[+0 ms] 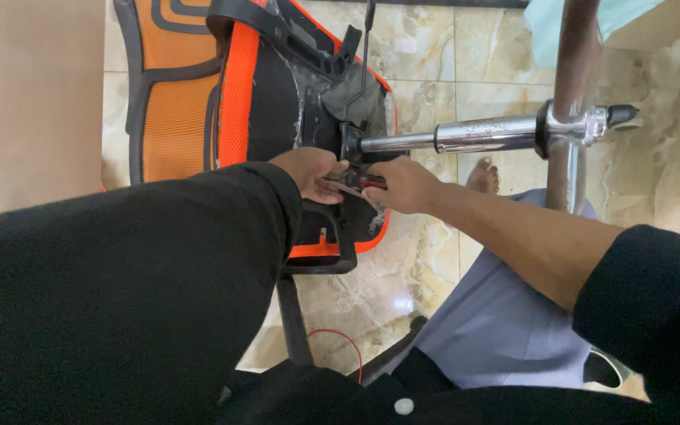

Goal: The person uses a screwdriver to repeatedly tighten or loosen a screw on the underside of an overturned orange office chair. The chair is held steady with one hand while the other hand turns the screwdriver on the central mechanism.

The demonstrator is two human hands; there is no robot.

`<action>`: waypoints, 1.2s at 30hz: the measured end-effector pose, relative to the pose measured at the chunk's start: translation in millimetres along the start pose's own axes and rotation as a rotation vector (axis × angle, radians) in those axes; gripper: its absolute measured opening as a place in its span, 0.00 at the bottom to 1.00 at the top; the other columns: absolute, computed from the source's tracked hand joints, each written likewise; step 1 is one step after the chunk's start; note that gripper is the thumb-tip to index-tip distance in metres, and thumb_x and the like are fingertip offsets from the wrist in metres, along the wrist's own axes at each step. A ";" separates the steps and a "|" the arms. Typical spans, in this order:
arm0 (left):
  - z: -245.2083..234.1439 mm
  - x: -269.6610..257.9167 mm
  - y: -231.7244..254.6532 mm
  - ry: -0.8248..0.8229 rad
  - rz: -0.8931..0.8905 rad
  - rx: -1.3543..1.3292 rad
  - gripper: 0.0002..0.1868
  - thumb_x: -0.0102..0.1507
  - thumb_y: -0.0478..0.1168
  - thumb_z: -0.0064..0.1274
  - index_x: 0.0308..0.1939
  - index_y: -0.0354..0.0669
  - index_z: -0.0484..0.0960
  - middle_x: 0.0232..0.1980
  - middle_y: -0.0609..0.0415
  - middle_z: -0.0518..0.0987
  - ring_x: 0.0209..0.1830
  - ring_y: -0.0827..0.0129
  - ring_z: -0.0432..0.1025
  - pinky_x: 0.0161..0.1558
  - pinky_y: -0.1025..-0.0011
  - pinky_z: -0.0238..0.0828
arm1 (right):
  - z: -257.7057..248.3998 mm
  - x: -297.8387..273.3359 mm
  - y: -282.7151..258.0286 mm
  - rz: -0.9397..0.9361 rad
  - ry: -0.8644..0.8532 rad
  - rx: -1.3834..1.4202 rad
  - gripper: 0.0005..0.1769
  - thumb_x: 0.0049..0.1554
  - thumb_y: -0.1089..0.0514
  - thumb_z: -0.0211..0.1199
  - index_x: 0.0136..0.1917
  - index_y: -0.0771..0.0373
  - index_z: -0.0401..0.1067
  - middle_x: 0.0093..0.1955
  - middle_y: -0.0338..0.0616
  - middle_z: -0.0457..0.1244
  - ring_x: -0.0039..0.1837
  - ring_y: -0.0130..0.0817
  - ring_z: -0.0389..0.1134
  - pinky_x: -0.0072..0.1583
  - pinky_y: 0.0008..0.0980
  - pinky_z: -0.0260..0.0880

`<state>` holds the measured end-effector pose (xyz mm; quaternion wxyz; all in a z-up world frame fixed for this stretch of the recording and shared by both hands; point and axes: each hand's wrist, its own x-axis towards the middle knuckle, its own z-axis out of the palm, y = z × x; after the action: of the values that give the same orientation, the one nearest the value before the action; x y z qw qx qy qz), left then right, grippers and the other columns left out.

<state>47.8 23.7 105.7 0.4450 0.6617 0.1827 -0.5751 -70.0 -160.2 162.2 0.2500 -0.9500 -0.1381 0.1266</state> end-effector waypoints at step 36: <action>0.5 -20.4 8.1 0.558 0.041 0.593 0.17 0.60 0.34 0.64 0.51 0.32 0.82 0.49 0.47 0.87 0.46 0.58 0.83 0.42 0.66 0.81 | -8.8 -3.5 -28.2 -0.108 0.131 -0.125 0.19 0.51 0.53 0.65 0.53 0.67 0.79 0.39 0.55 0.68 0.43 0.56 0.70 0.44 0.51 0.69</action>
<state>48.1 24.5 127.7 0.1797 0.8954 0.1097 -0.3924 -76.1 -141.6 184.7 0.2053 -0.9611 -0.1803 0.0417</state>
